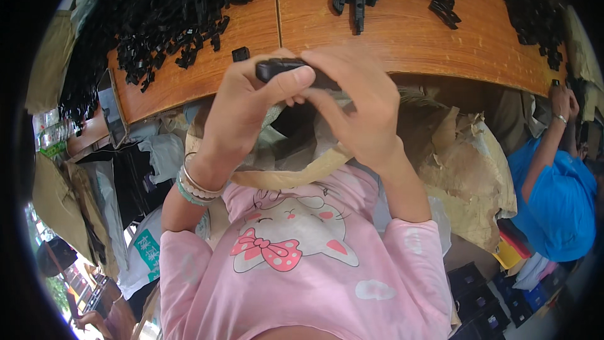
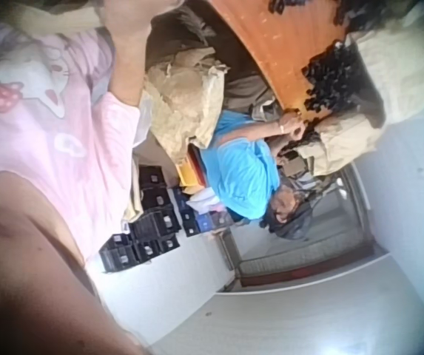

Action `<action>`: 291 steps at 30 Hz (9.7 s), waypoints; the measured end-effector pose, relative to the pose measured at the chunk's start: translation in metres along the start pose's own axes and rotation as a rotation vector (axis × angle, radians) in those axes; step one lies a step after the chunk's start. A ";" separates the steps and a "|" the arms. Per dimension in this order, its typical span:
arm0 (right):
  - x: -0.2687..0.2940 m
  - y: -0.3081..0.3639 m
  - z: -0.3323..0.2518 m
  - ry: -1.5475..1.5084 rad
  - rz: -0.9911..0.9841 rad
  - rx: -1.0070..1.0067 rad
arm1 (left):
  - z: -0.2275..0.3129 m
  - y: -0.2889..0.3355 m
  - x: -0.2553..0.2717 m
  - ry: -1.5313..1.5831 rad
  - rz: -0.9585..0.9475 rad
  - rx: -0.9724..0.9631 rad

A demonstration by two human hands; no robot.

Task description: The person assembles small black plastic components by hand, snapping the pieces together.

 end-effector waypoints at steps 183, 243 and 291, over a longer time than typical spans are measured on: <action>-0.048 0.008 0.011 -0.335 -0.098 -0.143 | -0.033 0.025 0.035 0.147 0.013 0.176; -0.046 -0.034 0.040 -0.220 -0.035 0.030 | 0.028 0.031 0.110 -1.260 0.289 -0.518; -0.103 -0.040 0.005 0.292 -0.714 0.166 | 0.014 0.006 0.075 -0.875 0.170 -0.652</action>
Point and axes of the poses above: each hand's wrist, its own y-axis away from the middle knuckle, its own x-axis out of the back of the hand, z = x × y, the point moved 10 cm from there along -y, towards the middle knuckle, and after that the axes turned 1 degree about z, right-handed, at the moved point
